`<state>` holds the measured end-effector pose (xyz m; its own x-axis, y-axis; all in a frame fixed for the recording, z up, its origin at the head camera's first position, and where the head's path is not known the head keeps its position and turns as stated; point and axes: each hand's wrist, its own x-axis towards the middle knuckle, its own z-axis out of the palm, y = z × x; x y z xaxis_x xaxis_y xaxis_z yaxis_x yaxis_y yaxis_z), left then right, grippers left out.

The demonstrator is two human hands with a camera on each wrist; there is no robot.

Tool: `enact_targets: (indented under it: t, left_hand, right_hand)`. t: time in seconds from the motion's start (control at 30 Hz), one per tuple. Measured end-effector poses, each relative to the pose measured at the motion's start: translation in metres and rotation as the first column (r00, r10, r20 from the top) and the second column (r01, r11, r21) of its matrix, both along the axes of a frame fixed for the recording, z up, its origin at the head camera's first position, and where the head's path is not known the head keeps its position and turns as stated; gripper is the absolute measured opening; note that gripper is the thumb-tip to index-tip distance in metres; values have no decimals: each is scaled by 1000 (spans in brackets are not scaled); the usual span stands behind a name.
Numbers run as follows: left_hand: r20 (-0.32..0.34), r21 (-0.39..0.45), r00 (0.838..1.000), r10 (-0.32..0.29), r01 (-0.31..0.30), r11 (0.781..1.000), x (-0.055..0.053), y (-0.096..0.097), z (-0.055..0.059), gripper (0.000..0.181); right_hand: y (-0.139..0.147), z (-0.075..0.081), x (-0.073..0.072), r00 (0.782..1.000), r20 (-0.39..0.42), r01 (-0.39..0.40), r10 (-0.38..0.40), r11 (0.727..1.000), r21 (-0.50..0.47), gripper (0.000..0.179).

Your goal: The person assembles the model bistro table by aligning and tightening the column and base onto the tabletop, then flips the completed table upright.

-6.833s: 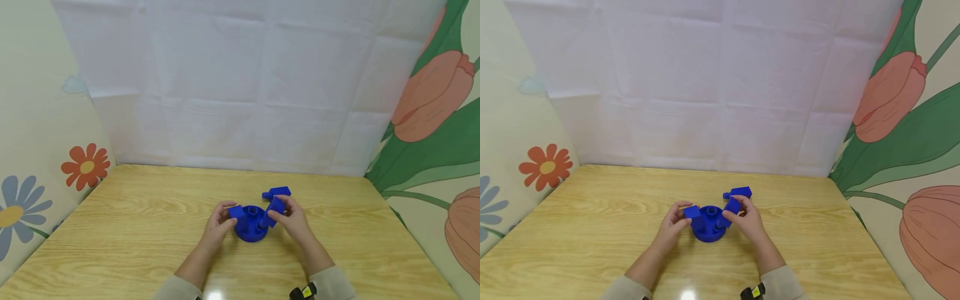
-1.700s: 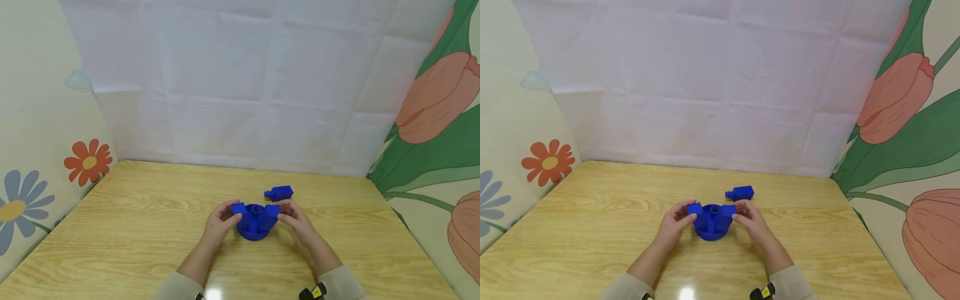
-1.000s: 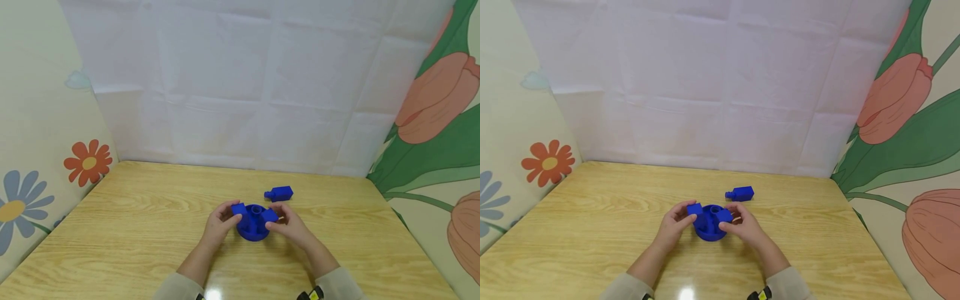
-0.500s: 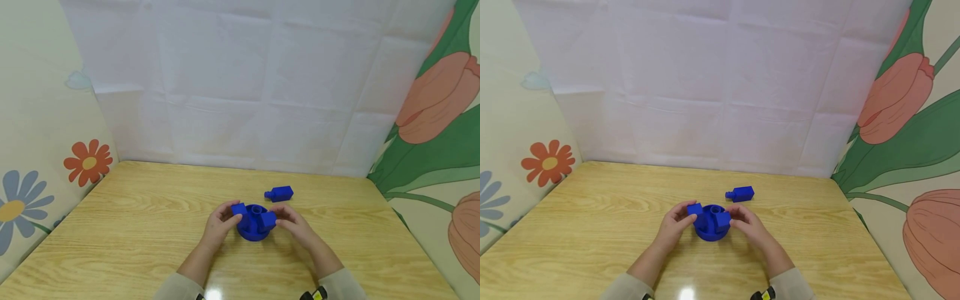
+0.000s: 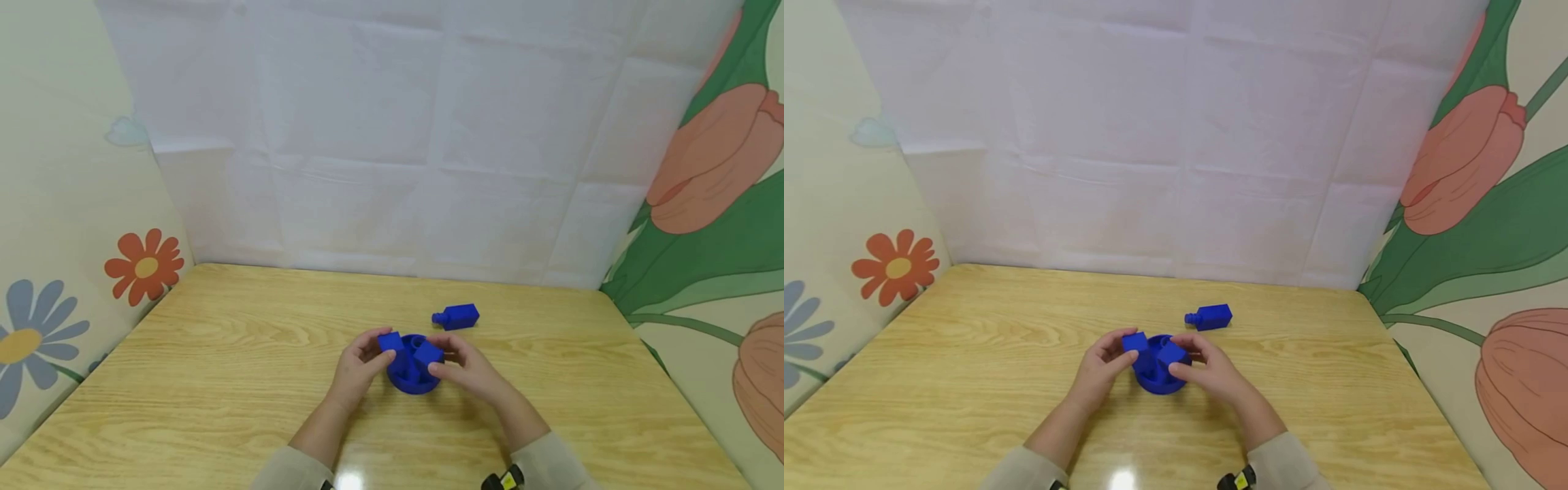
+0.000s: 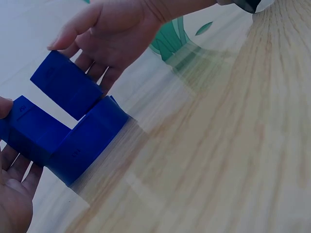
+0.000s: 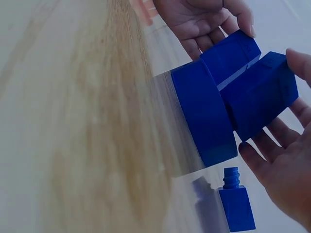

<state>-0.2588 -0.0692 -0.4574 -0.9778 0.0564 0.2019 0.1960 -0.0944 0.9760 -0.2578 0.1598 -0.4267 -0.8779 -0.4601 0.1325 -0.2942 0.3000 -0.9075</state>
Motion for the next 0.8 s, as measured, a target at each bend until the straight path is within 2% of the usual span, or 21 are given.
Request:
enact_targets:
  t: [0.2,0.4,0.63,0.8]
  left_hand:
    - [6,-4,1000,-6,6,1000,2,0,2,42]
    - [7,5,1000,-7,7,1000,3,0,3,41]
    - [14,4,1000,-10,10,1000,3,0,3,43]
    - [13,7,1000,-8,7,1000,2,0,2,42]
  right_hand:
    - [-7,0,-4,1000,21,11,-11,1000,28,53]
    - [-12,0,-7,995,42,87,-88,996,34,48]
    - [-13,-3,-9,986,12,168,-168,986,19,38]
    - [-12,0,-9,990,-38,136,-135,991,9,36]
